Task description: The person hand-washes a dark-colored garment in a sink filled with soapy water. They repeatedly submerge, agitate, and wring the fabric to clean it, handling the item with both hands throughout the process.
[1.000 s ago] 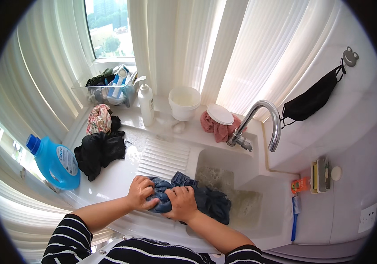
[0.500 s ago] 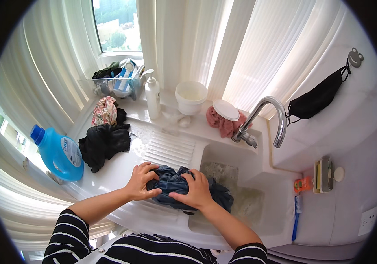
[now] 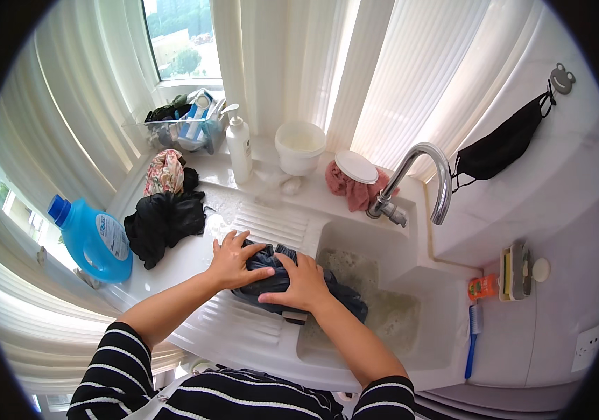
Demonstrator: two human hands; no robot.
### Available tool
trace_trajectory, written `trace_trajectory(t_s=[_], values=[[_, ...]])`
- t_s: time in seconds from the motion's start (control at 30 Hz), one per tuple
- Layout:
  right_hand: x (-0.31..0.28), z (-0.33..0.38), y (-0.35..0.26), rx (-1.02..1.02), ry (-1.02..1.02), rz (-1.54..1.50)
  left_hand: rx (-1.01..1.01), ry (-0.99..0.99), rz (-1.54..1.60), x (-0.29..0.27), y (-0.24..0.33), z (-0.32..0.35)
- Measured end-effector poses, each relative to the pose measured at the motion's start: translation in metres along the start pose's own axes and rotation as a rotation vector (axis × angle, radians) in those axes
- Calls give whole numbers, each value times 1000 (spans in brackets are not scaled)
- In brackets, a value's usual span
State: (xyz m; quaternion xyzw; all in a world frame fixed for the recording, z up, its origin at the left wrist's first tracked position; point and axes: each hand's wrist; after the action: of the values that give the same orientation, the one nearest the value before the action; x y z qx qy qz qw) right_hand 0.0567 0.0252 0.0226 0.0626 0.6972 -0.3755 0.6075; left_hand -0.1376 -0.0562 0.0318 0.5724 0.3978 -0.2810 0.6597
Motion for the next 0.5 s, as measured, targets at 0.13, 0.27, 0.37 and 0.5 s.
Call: trace_trajectory(t_s=[0.13,0.27,0.37,0.5], values=[[31,66,-11,-275,356,244,475,248,26,16,-13,70],[36,6,18,-274,454,113,362,417,27,30,-19,19],[15,-50,37,-16,315,98,-64,433,-15,24,-5,-44],[-5,-30,13,-104,263,-126,146,422,153,17,-18,-13]])
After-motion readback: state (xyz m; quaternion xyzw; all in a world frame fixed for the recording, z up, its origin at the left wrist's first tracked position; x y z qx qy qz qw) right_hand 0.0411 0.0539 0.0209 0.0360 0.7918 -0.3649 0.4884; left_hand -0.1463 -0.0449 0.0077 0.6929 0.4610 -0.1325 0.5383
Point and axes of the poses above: each hand's wrist, its own z-axis away from the middle knuckle, its own x-axis out of the palm, y = z × x, and after that the axes turned 7 degrees about z, right-handed
